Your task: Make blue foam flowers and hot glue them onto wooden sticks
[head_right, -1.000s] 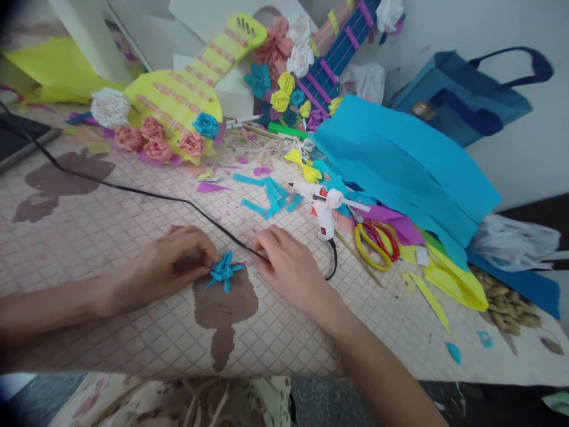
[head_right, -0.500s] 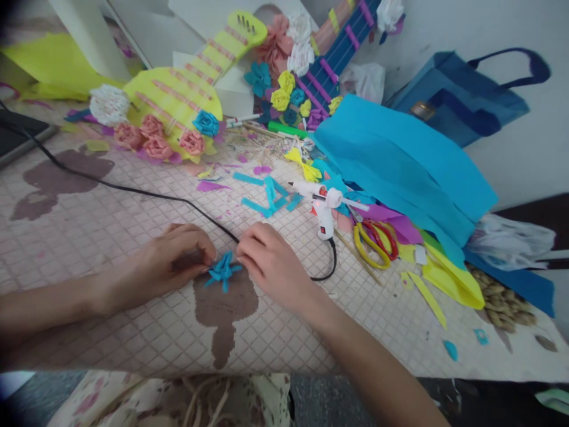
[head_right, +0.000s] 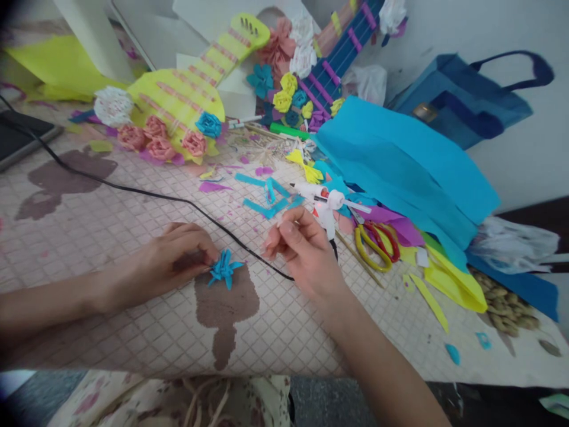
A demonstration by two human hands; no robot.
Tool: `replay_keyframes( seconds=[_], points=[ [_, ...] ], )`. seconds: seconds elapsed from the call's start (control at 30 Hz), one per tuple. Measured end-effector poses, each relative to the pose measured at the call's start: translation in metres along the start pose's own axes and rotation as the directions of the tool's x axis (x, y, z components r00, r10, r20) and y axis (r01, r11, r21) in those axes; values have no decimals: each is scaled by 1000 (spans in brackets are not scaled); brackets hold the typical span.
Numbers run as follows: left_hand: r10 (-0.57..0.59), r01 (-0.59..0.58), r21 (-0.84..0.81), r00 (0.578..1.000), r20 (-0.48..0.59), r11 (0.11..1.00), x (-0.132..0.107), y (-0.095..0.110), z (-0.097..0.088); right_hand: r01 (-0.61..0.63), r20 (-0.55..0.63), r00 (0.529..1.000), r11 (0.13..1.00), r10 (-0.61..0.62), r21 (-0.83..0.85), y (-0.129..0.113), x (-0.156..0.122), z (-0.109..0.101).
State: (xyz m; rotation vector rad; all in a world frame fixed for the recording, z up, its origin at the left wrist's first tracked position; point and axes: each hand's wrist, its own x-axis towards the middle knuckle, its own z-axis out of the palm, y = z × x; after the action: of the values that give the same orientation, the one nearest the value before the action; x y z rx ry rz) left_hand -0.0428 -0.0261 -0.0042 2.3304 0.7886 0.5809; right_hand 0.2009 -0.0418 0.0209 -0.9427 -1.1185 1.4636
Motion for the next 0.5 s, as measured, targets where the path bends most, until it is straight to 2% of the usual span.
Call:
replay_keyframes(
  seconds=[0.17, 0.3, 0.5],
  points=[
    [-15, 15, -9, 1000, 8, 1000, 1, 1, -1, 145, -161, 977, 989, -139, 26, -6, 4, -6],
    [-32, 31, 4, 999, 26, 999, 1, 2, -3, 246, -211, 947, 969, -243, -12, -12, 5, -8],
    [-18, 17, 13, 999, 44, 1000, 1, 0, -5, 308, -169, 914, 901, -369, -305, -14, 3, -6]
  ],
)
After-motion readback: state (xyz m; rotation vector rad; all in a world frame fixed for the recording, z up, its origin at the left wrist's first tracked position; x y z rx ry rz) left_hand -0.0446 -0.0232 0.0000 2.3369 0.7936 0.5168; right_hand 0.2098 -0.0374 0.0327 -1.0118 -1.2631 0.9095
